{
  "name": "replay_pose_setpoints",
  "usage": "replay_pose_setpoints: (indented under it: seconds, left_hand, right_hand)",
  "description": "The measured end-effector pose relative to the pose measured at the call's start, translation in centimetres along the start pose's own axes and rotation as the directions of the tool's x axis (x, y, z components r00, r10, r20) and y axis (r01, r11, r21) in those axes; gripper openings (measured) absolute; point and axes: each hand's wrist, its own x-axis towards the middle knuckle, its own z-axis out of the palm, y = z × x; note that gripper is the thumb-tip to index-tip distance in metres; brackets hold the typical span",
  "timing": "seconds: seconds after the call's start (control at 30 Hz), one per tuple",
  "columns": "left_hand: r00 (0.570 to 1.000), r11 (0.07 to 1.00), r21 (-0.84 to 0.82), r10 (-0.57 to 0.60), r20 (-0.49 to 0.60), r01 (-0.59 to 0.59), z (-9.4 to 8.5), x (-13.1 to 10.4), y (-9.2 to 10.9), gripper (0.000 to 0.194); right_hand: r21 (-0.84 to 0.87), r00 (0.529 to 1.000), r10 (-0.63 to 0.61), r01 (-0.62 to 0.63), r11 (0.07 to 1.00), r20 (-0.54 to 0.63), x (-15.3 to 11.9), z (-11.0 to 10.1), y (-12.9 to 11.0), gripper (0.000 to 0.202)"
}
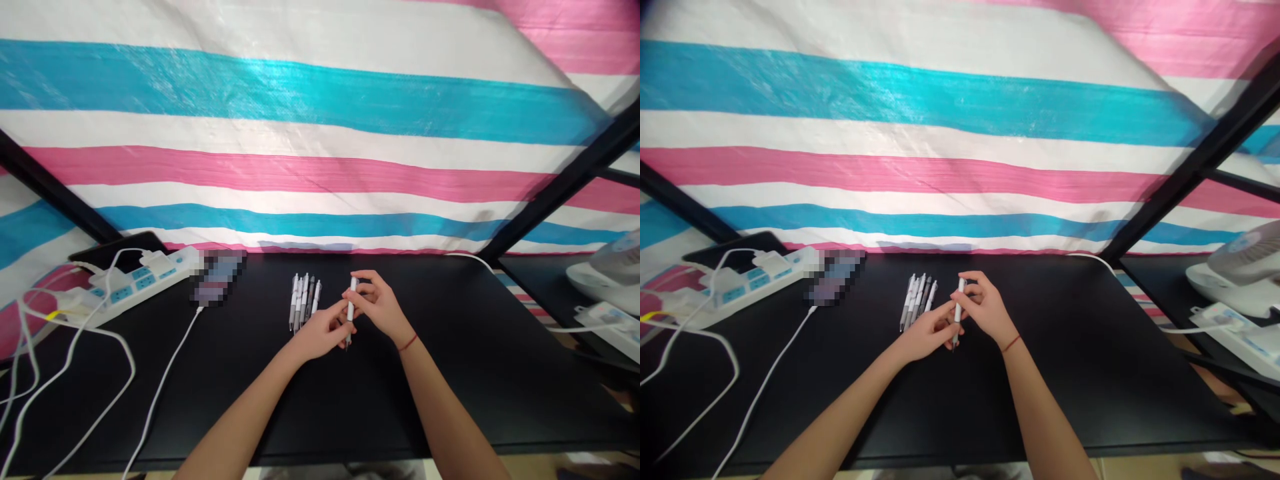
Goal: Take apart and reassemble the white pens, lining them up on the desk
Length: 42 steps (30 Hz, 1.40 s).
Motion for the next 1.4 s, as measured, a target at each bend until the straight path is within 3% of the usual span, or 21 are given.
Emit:
replay_pose_setpoints:
  seconds: [0.13, 0.53, 0.67, 0.77, 0.87, 0.97, 1.07, 1.17, 1.27, 1.4]
  left_hand:
    - [1.0, 1.0, 0.008, -0.005, -0.012, 0.005, -0.1, 0.0, 0.0, 0.054]
    - [1.0, 0.999, 0.05, -0.01, -0.007, 0.01, 0.0, -0.1, 0.2, 0.05]
    - [1.0, 0.999, 0.054, 0.007, -0.015, -0.007, 0.1, -0.1, 0.3, 0.05]
    - [0.993, 1.0, 0.027, 0.01, -0.115, -0.007, -0.1, 0.1, 0.0, 0.049]
    - [0.927, 0.998, -0.064, -0.014, -0.374, -0.011, -0.8, 0.6, -0.4, 0.049]
    - [0.837, 0.981, -0.187, -0.062, -0.543, -0.049, -1.6, 0.8, -0.7, 0.049]
    - [0.827, 0.977, -0.204, -0.063, -0.559, -0.063, -1.9, 0.8, -0.7, 0.046]
    - [0.841, 0.986, -0.163, -0.062, -0.538, -0.032, -1.7, 0.9, -0.9, 0.044]
    - [0.843, 0.995, -0.103, -0.067, -0.533, 0.014, -1.6, 0.9, -1.2, 0.05]
    - [0.83, 0.998, -0.055, -0.031, -0.557, 0.001, -1.9, 0.9, -0.9, 0.046]
  right_hand:
    - [0.01, 1.0, 0.017, -0.017, 1.0, 0.009, 0.0, 0.0, -0.2, 0.051]
    - [0.007, 1.0, 0.015, -0.015, 1.0, 0.019, 0.1, -0.1, 0.0, 0.044]
    - [-0.009, 1.0, 0.008, -0.008, 1.0, -0.008, 0.2, 0.0, 0.2, 0.055]
    - [-0.021, 0.999, 0.031, -0.031, 0.999, -0.022, 0.4, -0.1, 0.7, 0.067]
    - [-0.129, 0.998, 0.055, -0.052, 0.99, 0.026, 0.4, -0.1, 1.2, 0.061]
    - [-0.371, 0.992, 0.025, 0.025, 0.928, 0.127, 0.0, 0.6, 1.4, 0.037]
    - [-0.522, 0.985, -0.048, 0.128, 0.843, 0.165, -0.4, 1.5, 1.3, 0.012]
    - [-0.595, 0.985, -0.067, 0.151, 0.789, 0.161, -0.5, 1.8, 1.0, 0.016]
    - [-0.693, 0.998, -0.054, 0.068, 0.718, 0.042, -0.3, 1.1, 1.2, 0.017]
    - [-0.83, 0.976, 0.051, -0.206, 0.519, -0.211, 0.4, -0.8, 2.1, 0.02]
